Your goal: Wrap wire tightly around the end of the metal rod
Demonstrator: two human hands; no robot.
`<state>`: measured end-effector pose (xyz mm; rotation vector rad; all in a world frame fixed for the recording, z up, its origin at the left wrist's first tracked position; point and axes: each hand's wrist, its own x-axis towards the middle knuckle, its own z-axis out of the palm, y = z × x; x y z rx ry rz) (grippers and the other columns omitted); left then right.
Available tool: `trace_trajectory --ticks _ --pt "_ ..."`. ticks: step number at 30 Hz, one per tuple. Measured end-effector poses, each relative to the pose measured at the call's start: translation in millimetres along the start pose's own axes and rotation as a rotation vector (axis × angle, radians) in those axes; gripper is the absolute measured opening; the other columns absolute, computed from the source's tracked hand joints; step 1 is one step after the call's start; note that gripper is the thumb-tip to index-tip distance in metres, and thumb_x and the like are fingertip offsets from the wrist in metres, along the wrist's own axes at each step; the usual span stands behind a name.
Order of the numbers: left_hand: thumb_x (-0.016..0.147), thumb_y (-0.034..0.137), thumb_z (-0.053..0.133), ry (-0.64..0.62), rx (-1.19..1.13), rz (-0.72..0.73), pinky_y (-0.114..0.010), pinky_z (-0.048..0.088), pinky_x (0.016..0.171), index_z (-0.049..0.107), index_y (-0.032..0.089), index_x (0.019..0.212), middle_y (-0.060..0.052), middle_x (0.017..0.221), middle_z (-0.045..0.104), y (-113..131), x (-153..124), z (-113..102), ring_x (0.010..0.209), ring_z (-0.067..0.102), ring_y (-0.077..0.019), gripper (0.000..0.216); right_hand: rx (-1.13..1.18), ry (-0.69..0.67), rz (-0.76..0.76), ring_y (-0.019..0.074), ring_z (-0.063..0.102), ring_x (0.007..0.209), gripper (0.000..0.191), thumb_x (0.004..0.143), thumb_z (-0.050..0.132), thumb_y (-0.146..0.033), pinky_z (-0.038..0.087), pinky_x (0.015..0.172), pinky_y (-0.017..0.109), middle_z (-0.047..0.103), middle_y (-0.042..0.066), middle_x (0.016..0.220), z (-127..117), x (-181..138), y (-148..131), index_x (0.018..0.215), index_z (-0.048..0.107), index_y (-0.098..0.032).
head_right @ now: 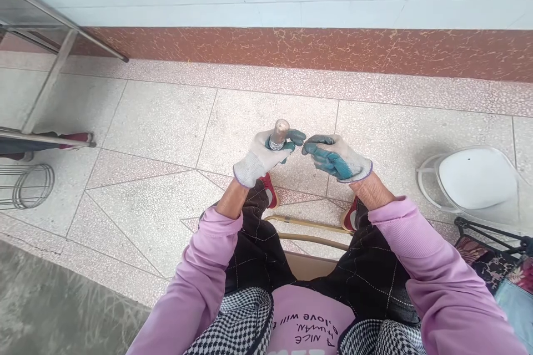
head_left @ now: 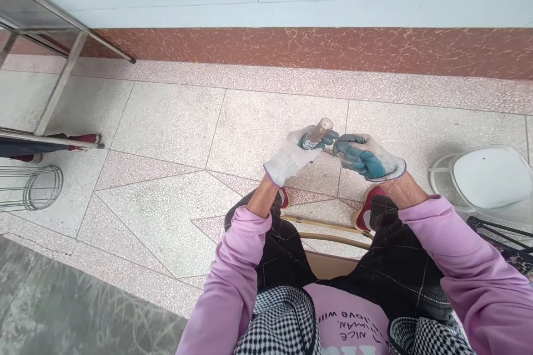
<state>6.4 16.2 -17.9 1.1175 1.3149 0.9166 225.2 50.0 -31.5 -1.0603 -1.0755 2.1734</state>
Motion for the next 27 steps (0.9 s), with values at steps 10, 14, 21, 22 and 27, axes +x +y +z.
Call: trace_trajectory --ticks 10,14,21,22,27 --pt "0.086 0.022 0.086 -0.038 -0.008 0.057 -0.021 0.051 0.058 0.089 0.015 0.114 -0.008 0.104 0.084 -2.3 -2.5 -1.0 0.071 0.066 -0.0124 0.029 0.058 -0.057 0.022 0.0058 0.02 0.044 0.039 0.074 0.1 -0.044 0.018 0.041 0.021 0.037 -0.01 0.051 -1.2 -1.8 2.0 0.085 0.072 -0.02" --pt "0.09 0.025 0.087 -0.007 0.036 0.07 -0.022 0.053 0.065 0.087 0.015 0.109 -0.009 0.102 0.083 -6.1 1.4 0.9 0.078 0.07 -0.0147 0.022 0.023 -0.063 0.029 0.0053 0.021 0.044 0.041 0.077 0.1 -0.049 0.018 0.041 0.021 0.037 -0.01 0.051 0.7 -2.5 0.1 0.083 0.073 -0.018" --pt "0.084 0.009 0.081 0.018 -0.018 0.058 -0.021 0.054 0.067 0.083 0.015 0.105 -0.005 0.098 0.08 0.0 4.9 6.0 0.075 0.069 -0.0112 0.022 -0.049 -0.016 0.007 0.0062 0.025 0.044 0.049 0.07 0.103 -0.059 0.016 0.04 0.022 0.038 -0.009 0.051 -3.2 -0.8 -0.1 0.083 0.076 -0.019" --pt "0.084 0.008 0.08 0.009 -0.057 0.018 -0.021 0.052 0.062 0.082 0.015 0.105 -0.003 0.091 0.078 1.5 4.2 6.6 0.068 0.065 -0.0097 0.022 -0.074 -0.003 0.006 0.0064 0.026 0.044 0.048 0.072 0.102 -0.058 0.017 0.041 0.022 0.04 -0.008 0.052 -4.7 -1.2 0.0 0.084 0.077 -0.019" --pt "0.085 0.005 0.071 0.097 -0.235 -0.066 -0.021 0.043 0.047 0.076 0.014 0.097 0.002 0.074 0.07 8.1 1.7 10.0 0.049 0.051 -0.0057 0.016 -0.281 0.092 0.031 0.009 0.038 0.047 0.036 0.079 0.095 -0.05 0.021 0.042 0.025 0.055 -0.002 0.058 -1.5 -6.0 -4.0 0.089 0.081 -0.018"
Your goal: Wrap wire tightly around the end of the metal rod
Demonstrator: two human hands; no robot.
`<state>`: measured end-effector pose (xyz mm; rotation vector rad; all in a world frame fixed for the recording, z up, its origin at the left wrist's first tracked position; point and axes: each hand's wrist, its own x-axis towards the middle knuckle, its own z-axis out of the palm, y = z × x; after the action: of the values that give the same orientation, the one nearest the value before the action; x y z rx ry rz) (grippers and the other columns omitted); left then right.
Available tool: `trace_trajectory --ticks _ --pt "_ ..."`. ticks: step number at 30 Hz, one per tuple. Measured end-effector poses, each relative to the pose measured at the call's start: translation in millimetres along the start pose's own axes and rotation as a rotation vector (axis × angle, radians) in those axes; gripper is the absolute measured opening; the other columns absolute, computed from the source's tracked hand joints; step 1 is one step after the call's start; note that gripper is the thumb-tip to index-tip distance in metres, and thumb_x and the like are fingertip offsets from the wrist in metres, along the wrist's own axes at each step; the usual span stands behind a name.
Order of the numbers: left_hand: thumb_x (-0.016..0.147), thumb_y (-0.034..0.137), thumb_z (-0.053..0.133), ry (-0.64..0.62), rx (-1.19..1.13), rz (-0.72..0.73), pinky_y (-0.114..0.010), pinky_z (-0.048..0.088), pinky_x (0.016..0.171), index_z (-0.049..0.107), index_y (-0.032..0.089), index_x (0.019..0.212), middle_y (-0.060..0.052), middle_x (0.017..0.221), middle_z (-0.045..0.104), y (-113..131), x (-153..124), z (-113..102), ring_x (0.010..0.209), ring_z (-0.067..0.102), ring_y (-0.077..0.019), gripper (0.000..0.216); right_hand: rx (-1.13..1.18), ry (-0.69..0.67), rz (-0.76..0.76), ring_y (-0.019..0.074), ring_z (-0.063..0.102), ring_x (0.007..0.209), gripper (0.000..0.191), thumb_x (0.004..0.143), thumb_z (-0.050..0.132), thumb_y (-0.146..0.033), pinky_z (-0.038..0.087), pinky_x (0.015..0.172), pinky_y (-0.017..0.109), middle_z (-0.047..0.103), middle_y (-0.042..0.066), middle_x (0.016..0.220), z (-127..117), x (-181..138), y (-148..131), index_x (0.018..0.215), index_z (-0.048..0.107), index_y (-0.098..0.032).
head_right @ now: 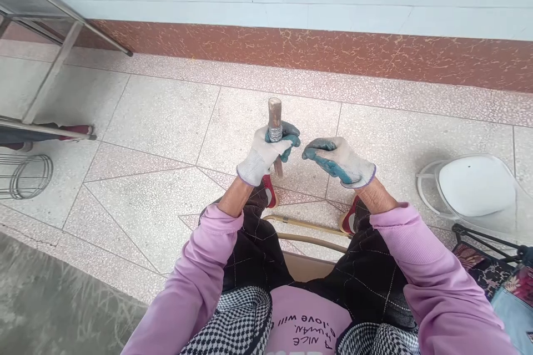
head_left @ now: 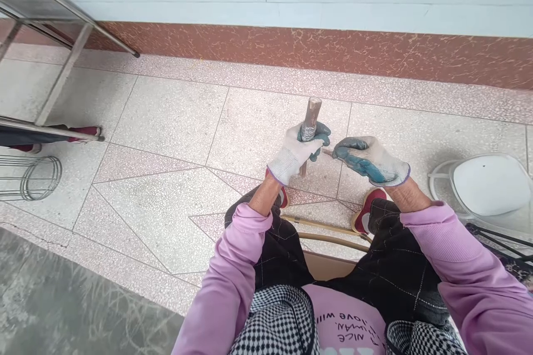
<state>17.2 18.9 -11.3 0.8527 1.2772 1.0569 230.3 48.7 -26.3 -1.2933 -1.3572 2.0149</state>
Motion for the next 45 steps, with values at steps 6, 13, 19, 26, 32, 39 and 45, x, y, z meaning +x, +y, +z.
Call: trace_trajectory --ticks 6,13,19,26,32,39,45 --pt "0.078 0.011 0.068 0.061 -0.126 -0.064 -0.02 0.039 0.045 0.074 0.016 0.103 0.005 0.068 0.065 -0.9 0.8 -0.8 0.051 0.054 -0.0071 0.026 -0.276 0.138 -0.279 0.0188 0.065 0.072 0.015 0.084 0.083 -0.037 0.046 0.058 0.028 0.078 0.005 0.082 10.6 -11.0 -14.0 0.085 0.085 -0.022" --pt "0.075 0.019 0.067 0.012 -0.244 -0.063 -0.02 0.035 0.043 0.071 0.018 0.103 0.008 0.065 0.06 -2.6 2.9 -8.0 0.047 0.048 -0.0066 0.028 -0.38 0.181 -0.313 0.0179 0.066 0.071 0.013 0.091 0.078 -0.033 0.052 0.063 0.029 0.08 0.005 0.085 7.6 -14.6 -12.8 0.093 0.087 -0.024" --pt "0.079 0.012 0.067 -0.04 -0.066 -0.035 -0.02 0.037 0.042 0.074 0.016 0.103 0.007 0.07 0.065 4.4 -2.4 1.0 0.044 0.047 -0.0045 0.025 -0.131 0.075 -0.174 0.0135 0.055 0.053 0.028 0.081 0.08 -0.044 0.043 0.046 0.026 0.068 0.002 0.067 14.0 -5.5 -9.0 0.094 0.083 -0.019" --pt "0.084 0.007 0.066 -0.124 -0.055 -0.055 -0.02 0.045 0.046 0.081 0.011 0.106 0.003 0.072 0.069 4.5 -2.0 -2.3 0.047 0.054 -0.0057 0.027 -0.154 0.095 -0.247 0.0105 0.048 0.051 0.019 0.081 0.077 -0.036 0.033 0.042 0.023 0.061 -0.001 0.063 10.5 -8.0 -12.1 0.089 0.082 -0.018" --pt "0.081 0.003 0.071 -0.174 0.067 -0.019 -0.019 0.052 0.052 0.084 0.009 0.105 -0.001 0.08 0.076 4.6 -1.0 -8.6 0.056 0.062 -0.0069 0.028 0.107 -0.069 -0.091 0.0072 0.033 0.044 0.037 0.08 0.091 -0.049 0.02 0.038 0.024 0.048 -0.005 0.055 3.0 -3.9 -5.1 0.089 0.078 -0.016" --pt "0.085 0.002 0.076 -0.1 0.141 0.007 -0.018 0.05 0.053 0.081 0.013 0.103 -0.004 0.09 0.08 1.8 1.3 -6.5 0.062 0.064 -0.0078 0.021 0.062 0.039 -0.149 0.0079 0.033 0.045 0.042 0.081 0.09 -0.057 0.019 0.042 0.025 0.045 -0.006 0.053 -2.0 -6.5 -12.8 0.089 0.078 -0.017" --pt "0.092 -0.001 0.069 -0.1 0.13 -0.129 -0.018 0.043 0.047 0.078 0.013 0.097 0.001 0.073 0.072 5.5 1.6 -9.2 0.049 0.054 -0.0054 0.017 -0.36 0.167 -0.3 0.0164 0.052 0.057 0.022 0.089 0.078 -0.046 0.038 0.051 0.031 0.06 0.001 0.064 -14.0 -12.1 -25.3 0.088 0.08 -0.025"
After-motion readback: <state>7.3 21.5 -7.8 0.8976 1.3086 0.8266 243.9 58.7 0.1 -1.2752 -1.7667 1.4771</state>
